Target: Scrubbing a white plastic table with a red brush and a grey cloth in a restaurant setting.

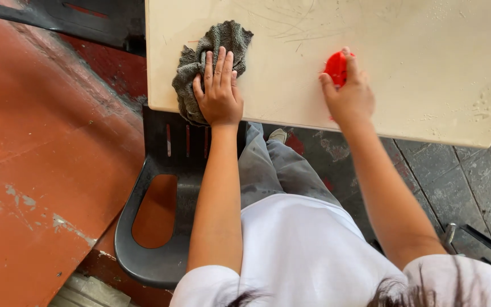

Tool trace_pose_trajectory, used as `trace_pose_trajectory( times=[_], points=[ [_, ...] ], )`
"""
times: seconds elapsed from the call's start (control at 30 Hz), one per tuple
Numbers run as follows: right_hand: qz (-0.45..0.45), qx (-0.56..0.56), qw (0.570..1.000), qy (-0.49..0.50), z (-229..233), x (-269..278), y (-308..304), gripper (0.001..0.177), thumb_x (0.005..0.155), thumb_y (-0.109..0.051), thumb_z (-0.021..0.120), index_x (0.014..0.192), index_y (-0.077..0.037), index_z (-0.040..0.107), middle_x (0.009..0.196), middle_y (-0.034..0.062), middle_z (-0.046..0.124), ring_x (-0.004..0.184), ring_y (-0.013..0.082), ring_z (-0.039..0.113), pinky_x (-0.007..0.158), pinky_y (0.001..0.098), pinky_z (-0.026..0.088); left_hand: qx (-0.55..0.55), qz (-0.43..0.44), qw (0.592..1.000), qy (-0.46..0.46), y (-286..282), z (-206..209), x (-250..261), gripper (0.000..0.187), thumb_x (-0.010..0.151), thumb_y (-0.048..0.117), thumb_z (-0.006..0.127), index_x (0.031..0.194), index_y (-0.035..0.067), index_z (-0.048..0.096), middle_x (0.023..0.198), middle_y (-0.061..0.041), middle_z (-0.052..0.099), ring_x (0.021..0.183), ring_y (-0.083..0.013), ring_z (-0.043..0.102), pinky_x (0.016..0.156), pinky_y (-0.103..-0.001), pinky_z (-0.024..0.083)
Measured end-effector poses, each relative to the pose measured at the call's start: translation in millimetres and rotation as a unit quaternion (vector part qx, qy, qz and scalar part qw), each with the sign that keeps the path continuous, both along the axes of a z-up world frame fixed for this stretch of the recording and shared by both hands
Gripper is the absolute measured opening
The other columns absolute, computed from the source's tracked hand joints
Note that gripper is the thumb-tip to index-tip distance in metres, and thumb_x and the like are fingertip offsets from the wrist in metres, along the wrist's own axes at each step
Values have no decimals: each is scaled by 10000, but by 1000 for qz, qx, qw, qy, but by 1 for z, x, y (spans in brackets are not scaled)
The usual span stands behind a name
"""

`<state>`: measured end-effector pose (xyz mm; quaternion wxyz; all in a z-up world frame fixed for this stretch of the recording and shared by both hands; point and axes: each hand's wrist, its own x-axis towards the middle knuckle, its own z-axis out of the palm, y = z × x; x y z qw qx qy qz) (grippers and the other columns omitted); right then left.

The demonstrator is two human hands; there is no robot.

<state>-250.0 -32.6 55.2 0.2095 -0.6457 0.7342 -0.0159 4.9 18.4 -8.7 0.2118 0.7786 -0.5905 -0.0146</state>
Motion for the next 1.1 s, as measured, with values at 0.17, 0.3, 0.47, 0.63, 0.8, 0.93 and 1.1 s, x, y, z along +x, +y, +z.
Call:
trace_pose_trajectory(
  times=[0.17, 0.3, 0.47, 0.63, 0.8, 0.93, 1.1],
  points=[
    [121, -48, 985, -113, 3, 83, 60, 487, 943, -377, 741, 1403, -301, 599, 1307, 87, 693, 1041, 340, 720, 832, 449, 593, 0, -8, 1000, -5, -3, 2, 2, 387, 1114, 257, 505, 1492, 217, 578, 1593, 68, 486, 1513, -159, 406, 1176, -434, 303],
    [120, -119, 973, -160, -24, 46, 44, 503, 968, -426, 723, 1412, -250, 564, 1287, 151, 683, 1059, 345, 723, 850, 453, 607, 5, -16, 1000, -9, 0, 3, 2, 397, 1103, 253, 502, 1491, 217, 577, 1591, 67, 480, 1509, -164, 404, 1175, -441, 299],
    [-13, 20, 998, -60, -6, 33, 5, 523, 1013, -475, 663, 1482, -294, 519, 1194, 155, 727, 1041, 350, 717, 849, 461, 579, 13, -4, 1000, -21, -1, 0, 1, 395, 1117, 259, 496, 1504, 227, 570, 1601, 81, 475, 1518, -162, 400, 1196, -439, 291],
    [194, -12, 975, -105, 17, 93, 70, 616, 842, -424, 763, 1411, -275, 580, 1136, 259, 667, 922, 409, 703, 688, 476, 589, 12, -11, 1000, -14, -1, -1, 4, 397, 1112, 260, 491, 1498, 224, 573, 1597, 76, 473, 1515, -161, 403, 1184, -444, 296],
    [-7, 2, 998, -57, -2, -5, 5, 555, 972, -462, 754, 1449, -263, 552, 1164, 175, 709, 988, 381, 711, 780, 502, 576, 4, -13, 1000, -1, -2, 2, 3, 387, 1125, 277, 502, 1502, 220, 569, 1591, 64, 494, 1514, -172, 412, 1192, -440, 298],
    [-39, -104, 992, -52, -11, 1, 36, 622, 965, -457, 758, 1494, -230, 523, 1203, 173, 703, 998, 396, 719, 808, 495, 582, 7, -17, 1000, 12, 0, 3, 0, 375, 1104, 273, 512, 1471, 241, 583, 1577, 75, 508, 1500, -163, 428, 1180, -447, 299],
    [66, -52, 991, -105, -27, 2, 55, 648, 919, -496, 764, 1456, -193, 563, 1177, 214, 699, 993, 431, 722, 813, 508, 574, -6, -16, 1000, -13, -2, 2, 0, 376, 1102, 260, 515, 1468, 227, 593, 1568, 59, 513, 1491, -172, 437, 1159, -440, 306]
  ],
)
